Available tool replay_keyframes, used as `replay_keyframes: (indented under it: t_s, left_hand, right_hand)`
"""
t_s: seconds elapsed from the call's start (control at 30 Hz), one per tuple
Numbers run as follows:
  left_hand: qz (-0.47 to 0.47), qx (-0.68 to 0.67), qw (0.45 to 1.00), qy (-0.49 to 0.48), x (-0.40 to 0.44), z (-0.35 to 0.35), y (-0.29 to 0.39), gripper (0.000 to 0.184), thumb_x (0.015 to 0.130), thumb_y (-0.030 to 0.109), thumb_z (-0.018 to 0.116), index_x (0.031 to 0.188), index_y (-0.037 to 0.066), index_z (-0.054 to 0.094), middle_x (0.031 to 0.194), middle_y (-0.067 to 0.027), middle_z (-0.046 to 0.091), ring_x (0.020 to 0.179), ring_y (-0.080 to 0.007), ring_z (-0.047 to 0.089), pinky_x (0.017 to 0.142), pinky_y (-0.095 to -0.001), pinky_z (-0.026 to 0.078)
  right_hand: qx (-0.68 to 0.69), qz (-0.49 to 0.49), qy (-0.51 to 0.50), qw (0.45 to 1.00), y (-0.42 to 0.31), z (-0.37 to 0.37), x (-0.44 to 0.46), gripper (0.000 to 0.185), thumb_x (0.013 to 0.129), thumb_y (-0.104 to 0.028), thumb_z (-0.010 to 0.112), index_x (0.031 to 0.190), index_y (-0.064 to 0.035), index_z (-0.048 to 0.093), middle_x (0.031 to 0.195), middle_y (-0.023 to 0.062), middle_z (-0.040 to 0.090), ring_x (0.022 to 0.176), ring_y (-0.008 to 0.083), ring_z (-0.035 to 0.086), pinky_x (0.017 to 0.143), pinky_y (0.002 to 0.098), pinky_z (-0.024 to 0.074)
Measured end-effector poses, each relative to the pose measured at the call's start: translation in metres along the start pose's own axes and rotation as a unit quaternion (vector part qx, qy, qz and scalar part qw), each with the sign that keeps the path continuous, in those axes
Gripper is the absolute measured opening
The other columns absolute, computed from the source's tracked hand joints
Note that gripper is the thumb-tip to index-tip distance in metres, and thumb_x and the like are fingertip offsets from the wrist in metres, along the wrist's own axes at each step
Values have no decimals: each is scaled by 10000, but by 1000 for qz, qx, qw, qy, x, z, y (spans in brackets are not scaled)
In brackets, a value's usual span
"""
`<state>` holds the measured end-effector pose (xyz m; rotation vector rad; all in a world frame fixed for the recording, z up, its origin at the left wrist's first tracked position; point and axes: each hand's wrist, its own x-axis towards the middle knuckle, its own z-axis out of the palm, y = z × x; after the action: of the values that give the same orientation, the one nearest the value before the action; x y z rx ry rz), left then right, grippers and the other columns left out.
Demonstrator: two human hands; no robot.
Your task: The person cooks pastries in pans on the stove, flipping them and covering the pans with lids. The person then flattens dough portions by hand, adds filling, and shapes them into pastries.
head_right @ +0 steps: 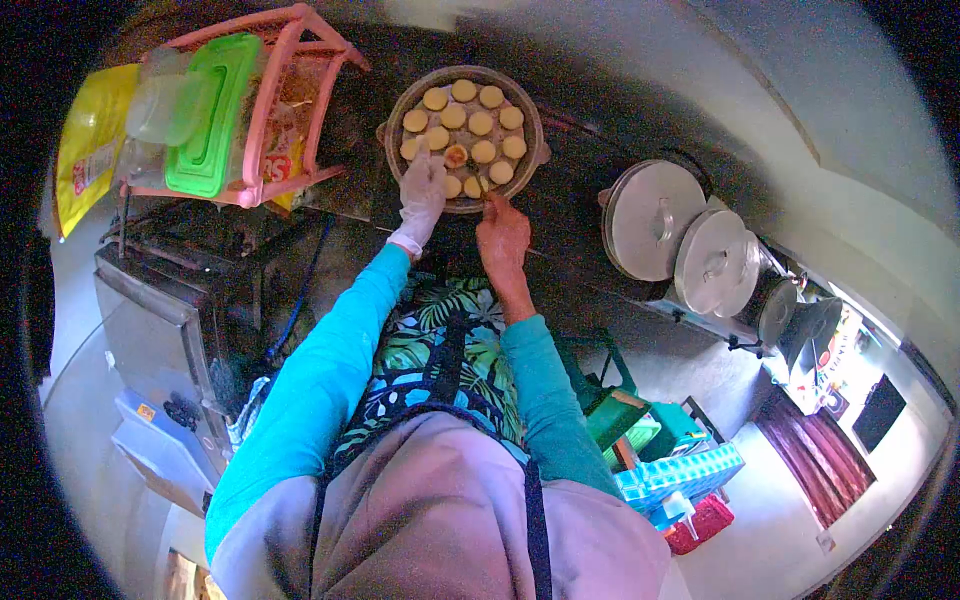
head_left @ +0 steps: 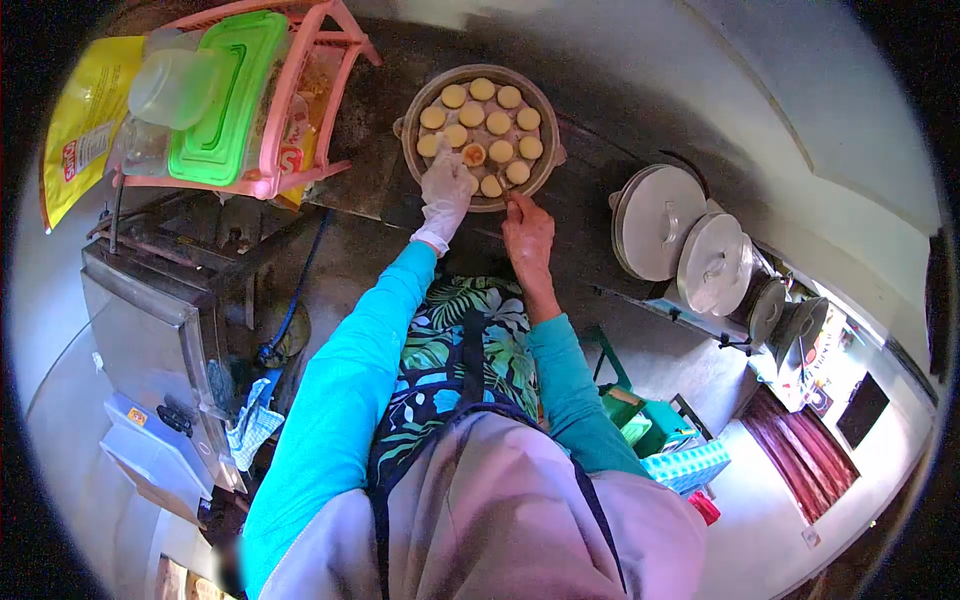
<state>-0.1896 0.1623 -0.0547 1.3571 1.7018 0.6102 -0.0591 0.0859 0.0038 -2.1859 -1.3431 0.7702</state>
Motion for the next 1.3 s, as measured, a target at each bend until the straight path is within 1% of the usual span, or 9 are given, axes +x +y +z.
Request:
replay_keyframes:
  t_s: [0.07, 0.27, 0.33, 0.47, 0.57, 0.63, 0.73, 0.83, 1.3]
  left_hand:
    - [-34, 6, 998, -48, 5, 4, -8, 311, 919, 177, 533, 1110, -59, 599, 1271, -223, 579, 1154, -339, 579, 955, -395, 471]
    - [181, 65, 956, 224, 22, 2, -13, 307, 913, 170, 527, 1126, -43, 590, 1019, -189, 676, 929, -349, 651, 805, -441, 501]
    - [-27, -2, 997, 77, 25, -1, -2, 310, 901, 173, 533, 1126, -25, 610, 1156, -206, 638, 1012, -358, 636, 841, -431, 512]
    - [68, 62, 988, 127, 27, 3, -6, 330, 891, 178, 544, 1160, 4, 622, 1167, -207, 632, 1023, -351, 639, 835, -424, 525]
    - [-42, 55, 991, 113, 22, -2, 5, 298, 888, 181, 550, 1119, 18, 642, 1102, -198, 663, 991, -347, 650, 810, -420, 534]
    - [86, 26, 972, 217, 26, -1, -5, 292, 899, 194, 550, 1117, 24, 642, 1001, -204, 679, 946, -347, 658, 777, -429, 529]
    - [65, 9, 984, 166, 39, 2, -3, 302, 908, 205, 551, 1137, 23, 627, 990, -206, 679, 915, -353, 659, 745, -433, 521]
    - [10, -29, 994, 105, 45, 2, 27, 319, 916, 220, 552, 1161, 26, 614, 929, -197, 678, 869, -347, 660, 713, -426, 510]
    - [29, -1, 996, 84, 41, 25, 36, 262, 903, 189, 543, 1057, -13, 609, 905, -221, 656, 854, -366, 640, 709, -440, 495]
  right_hand:
    - [-25, 9, -17, 1000, -8, 0, 4, 232, 877, -136, 574, 1074, -69, 676, 894, 211, 683, 799, 397, 659, 708, 464, 519]
    - [69, -23, 18, 997, -26, 16, 39, 246, 862, -112, 575, 1085, -75, 671, 835, 211, 675, 763, 401, 651, 682, 475, 514]
    - [-4, -25, 1, 1000, -23, 26, 49, 243, 859, -104, 579, 1078, -57, 673, 809, 221, 666, 752, 394, 651, 678, 458, 510]
    - [104, -2, -46, 993, -25, 13, 38, 229, 855, -107, 590, 1056, -43, 679, 846, 228, 670, 787, 391, 652, 695, 456, 504]
    - [138, 31, -38, 989, -21, 3, 33, 216, 855, -113, 591, 1036, -40, 683, 863, 222, 674, 808, 394, 651, 713, 458, 505]
    - [73, -32, 0, 997, -12, 4, 46, 264, 919, -113, 538, 1112, 20, 661, 748, 120, 652, 616, 166, 608, 583, 345, 474]
    - [57, -39, 32, 997, -15, 7, 68, 259, 922, -111, 532, 1103, 12, 669, 780, 135, 664, 635, 164, 612, 589, 343, 476]
    - [-6, 9, -12, 1000, -37, 1, 84, 274, 867, -104, 568, 1118, -48, 663, 828, 197, 669, 756, 396, 629, 682, 459, 487]
    - [39, -29, 57, 997, 8, -9, 76, 225, 876, -109, 571, 1043, -1, 675, 932, 225, 679, 834, 382, 661, 733, 418, 514]
